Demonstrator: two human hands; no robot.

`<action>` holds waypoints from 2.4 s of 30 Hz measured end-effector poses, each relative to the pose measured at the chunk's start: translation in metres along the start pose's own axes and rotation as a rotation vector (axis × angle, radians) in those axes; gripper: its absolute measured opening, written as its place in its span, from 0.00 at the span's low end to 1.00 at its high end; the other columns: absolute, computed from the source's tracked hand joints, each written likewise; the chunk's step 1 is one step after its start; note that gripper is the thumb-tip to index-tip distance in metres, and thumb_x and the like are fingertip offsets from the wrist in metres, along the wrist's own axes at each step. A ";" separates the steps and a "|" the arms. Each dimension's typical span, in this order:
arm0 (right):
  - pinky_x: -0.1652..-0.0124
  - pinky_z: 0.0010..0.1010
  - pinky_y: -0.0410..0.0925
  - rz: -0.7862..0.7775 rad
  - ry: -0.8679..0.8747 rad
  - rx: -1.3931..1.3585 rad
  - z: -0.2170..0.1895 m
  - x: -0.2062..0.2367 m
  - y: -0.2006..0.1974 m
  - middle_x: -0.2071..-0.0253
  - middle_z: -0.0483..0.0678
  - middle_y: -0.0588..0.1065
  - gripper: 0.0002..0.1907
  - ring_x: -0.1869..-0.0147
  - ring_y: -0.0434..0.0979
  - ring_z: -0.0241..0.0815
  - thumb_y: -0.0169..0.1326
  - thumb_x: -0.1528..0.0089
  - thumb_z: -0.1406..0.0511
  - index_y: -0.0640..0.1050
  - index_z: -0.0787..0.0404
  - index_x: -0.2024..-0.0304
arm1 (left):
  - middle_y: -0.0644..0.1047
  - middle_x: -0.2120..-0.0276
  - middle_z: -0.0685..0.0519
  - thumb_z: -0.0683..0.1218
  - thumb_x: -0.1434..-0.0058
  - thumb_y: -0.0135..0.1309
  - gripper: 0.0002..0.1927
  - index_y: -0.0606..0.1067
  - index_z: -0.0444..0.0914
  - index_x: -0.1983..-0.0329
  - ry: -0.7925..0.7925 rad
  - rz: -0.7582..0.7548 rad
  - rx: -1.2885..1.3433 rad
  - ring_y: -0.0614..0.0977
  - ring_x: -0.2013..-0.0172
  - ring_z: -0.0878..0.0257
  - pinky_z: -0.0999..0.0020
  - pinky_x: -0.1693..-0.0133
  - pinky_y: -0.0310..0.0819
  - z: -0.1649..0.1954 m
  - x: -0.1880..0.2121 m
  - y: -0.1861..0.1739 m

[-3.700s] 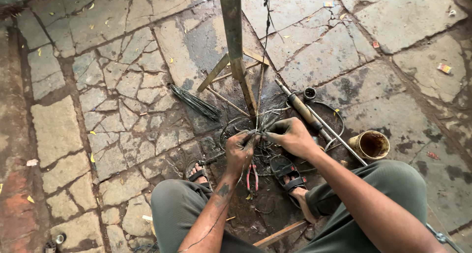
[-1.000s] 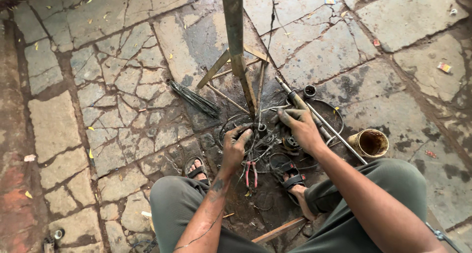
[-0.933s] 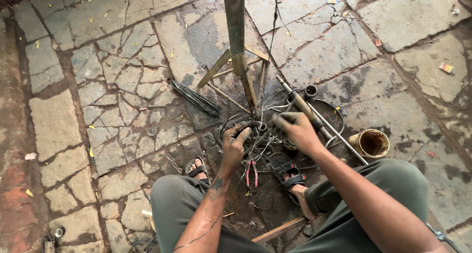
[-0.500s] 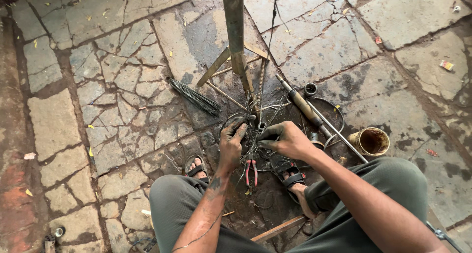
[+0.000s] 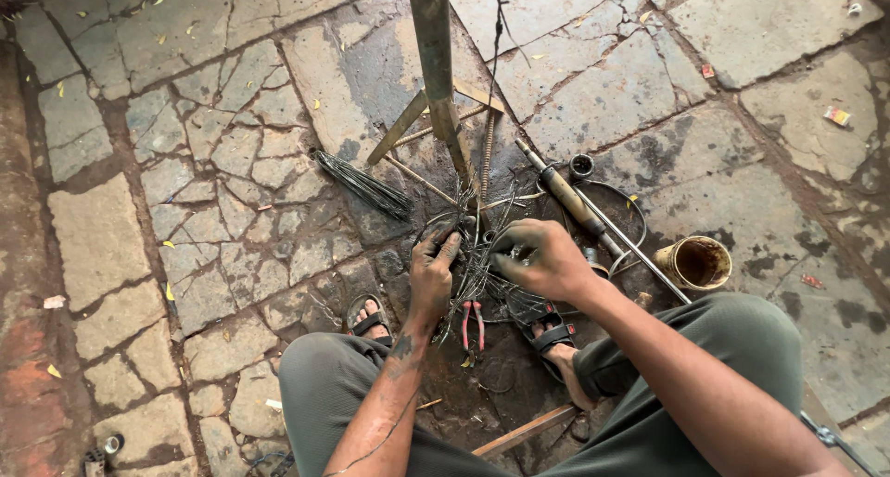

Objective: The person sits on a stone-paved floor and works on a tangled bundle of wires. They use pliers to strip insulation and separate strands, and a hammer to tap a metal rod. The person repeatedly twists and adjusts the wires by hand.

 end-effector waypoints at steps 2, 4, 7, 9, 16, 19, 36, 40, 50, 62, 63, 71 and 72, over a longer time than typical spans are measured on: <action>0.66 0.33 0.74 0.005 0.192 -0.187 0.008 0.001 -0.001 0.69 0.47 0.80 0.07 0.66 0.79 0.40 0.60 0.41 0.65 0.83 0.63 0.65 | 0.76 0.41 0.42 0.36 0.32 0.48 0.21 0.76 0.40 0.37 0.080 0.045 -0.090 0.74 0.39 0.47 0.58 0.38 0.73 0.001 -0.001 0.001; 0.67 0.30 0.74 0.030 0.254 -0.306 0.014 0.001 -0.001 0.69 0.45 0.80 0.06 0.65 0.78 0.35 0.59 0.39 0.65 0.82 0.62 0.64 | 0.73 0.41 0.38 0.38 0.31 0.49 0.18 0.76 0.38 0.39 0.022 -0.009 -0.007 0.74 0.41 0.46 0.59 0.41 0.75 0.001 -0.002 0.001; 0.65 0.25 0.73 0.087 0.216 -0.373 0.022 0.000 -0.005 0.68 0.43 0.80 0.05 0.66 0.78 0.31 0.57 0.38 0.66 0.82 0.60 0.63 | 0.70 0.41 0.38 0.42 0.29 0.50 0.15 0.76 0.36 0.41 -0.143 -0.087 0.242 0.76 0.44 0.51 0.60 0.45 0.76 0.015 -0.006 -0.006; 0.69 0.26 0.69 0.110 0.299 -0.408 0.029 0.001 -0.009 0.71 0.45 0.79 0.04 0.70 0.73 0.32 0.57 0.36 0.68 0.82 0.60 0.63 | 0.72 0.42 0.41 0.45 0.28 0.51 0.13 0.77 0.36 0.45 -0.351 -0.123 0.547 0.78 0.46 0.55 0.63 0.46 0.75 0.029 -0.009 -0.013; 0.71 0.23 0.68 0.438 0.266 -0.287 0.044 -0.008 -0.008 0.56 0.47 0.74 0.04 0.65 0.71 0.32 0.57 0.35 0.68 0.81 0.64 0.61 | 0.80 0.60 0.46 0.47 0.29 0.53 0.13 0.81 0.34 0.52 -0.359 -0.277 0.855 0.79 0.60 0.62 0.71 0.57 0.72 0.066 -0.021 -0.030; 0.69 0.21 0.68 0.439 0.342 -0.240 0.043 -0.011 -0.005 0.55 0.48 0.74 0.06 0.63 0.73 0.34 0.58 0.34 0.66 0.82 0.63 0.58 | 0.77 0.54 0.49 0.45 0.30 0.55 0.12 0.81 0.31 0.51 -0.266 -0.128 0.724 0.77 0.55 0.64 0.69 0.53 0.72 0.066 -0.022 -0.031; 0.60 0.36 0.74 -0.164 0.173 0.014 0.001 0.003 -0.001 0.66 0.48 0.83 0.08 0.63 0.83 0.41 0.65 0.43 0.63 0.86 0.59 0.63 | 0.82 0.61 0.48 0.45 0.29 0.50 0.13 0.81 0.33 0.51 -0.335 -0.038 0.735 0.80 0.62 0.64 0.72 0.58 0.74 0.052 -0.027 -0.050; 0.61 0.34 0.72 -0.094 0.145 -0.109 0.008 0.001 -0.010 0.67 0.48 0.82 0.05 0.63 0.81 0.39 0.64 0.43 0.67 0.84 0.61 0.64 | 0.82 0.62 0.49 0.46 0.29 0.50 0.13 0.81 0.33 0.52 -0.308 -0.037 0.682 0.80 0.63 0.64 0.71 0.59 0.74 0.051 -0.028 -0.048; 0.65 0.29 0.72 0.294 0.243 -0.143 0.026 -0.009 -0.018 0.63 0.46 0.79 0.03 0.63 0.78 0.33 0.59 0.37 0.70 0.83 0.62 0.62 | 0.80 0.70 0.55 0.47 0.29 0.52 0.11 0.81 0.35 0.57 -0.408 -0.284 0.817 0.77 0.69 0.66 0.68 0.65 0.72 0.075 -0.025 -0.042; 0.59 0.32 0.74 0.083 0.325 -0.074 0.005 0.001 -0.002 0.63 0.50 0.83 0.09 0.61 0.83 0.39 0.62 0.39 0.64 0.85 0.62 0.60 | 0.83 0.69 0.54 0.46 0.30 0.53 0.12 0.83 0.34 0.58 -0.478 -0.086 0.895 0.76 0.69 0.70 0.71 0.65 0.69 0.074 -0.037 -0.068; 0.58 0.34 0.73 -0.028 0.298 -0.027 0.005 0.003 0.003 0.63 0.51 0.84 0.10 0.60 0.83 0.41 0.63 0.40 0.64 0.86 0.63 0.60 | 0.83 0.69 0.54 0.46 0.30 0.53 0.12 0.83 0.35 0.57 -0.467 -0.083 0.879 0.77 0.69 0.70 0.72 0.65 0.69 0.075 -0.038 -0.070; 0.60 0.35 0.76 -0.191 0.313 -0.019 0.003 0.010 0.029 0.65 0.51 0.85 0.12 0.66 0.85 0.40 0.64 0.44 0.62 0.86 0.62 0.62 | 0.84 0.69 0.53 0.46 0.31 0.52 0.12 0.83 0.38 0.54 -0.523 -0.070 0.912 0.79 0.71 0.67 0.71 0.67 0.71 0.073 -0.039 -0.070; 0.60 0.35 0.75 -0.185 0.296 0.017 0.003 0.010 0.027 0.66 0.51 0.84 0.12 0.67 0.84 0.39 0.64 0.45 0.61 0.86 0.62 0.63 | 0.84 0.67 0.52 0.46 0.31 0.52 0.12 0.83 0.37 0.53 -0.518 -0.060 0.933 0.80 0.69 0.66 0.70 0.65 0.72 0.069 -0.037 -0.066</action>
Point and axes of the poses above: each hand's wrist, its own x-axis away from the middle knuckle, its own y-axis out of the palm, z = x × y, the point moved 1 cm from there along -x, towards the middle knuckle
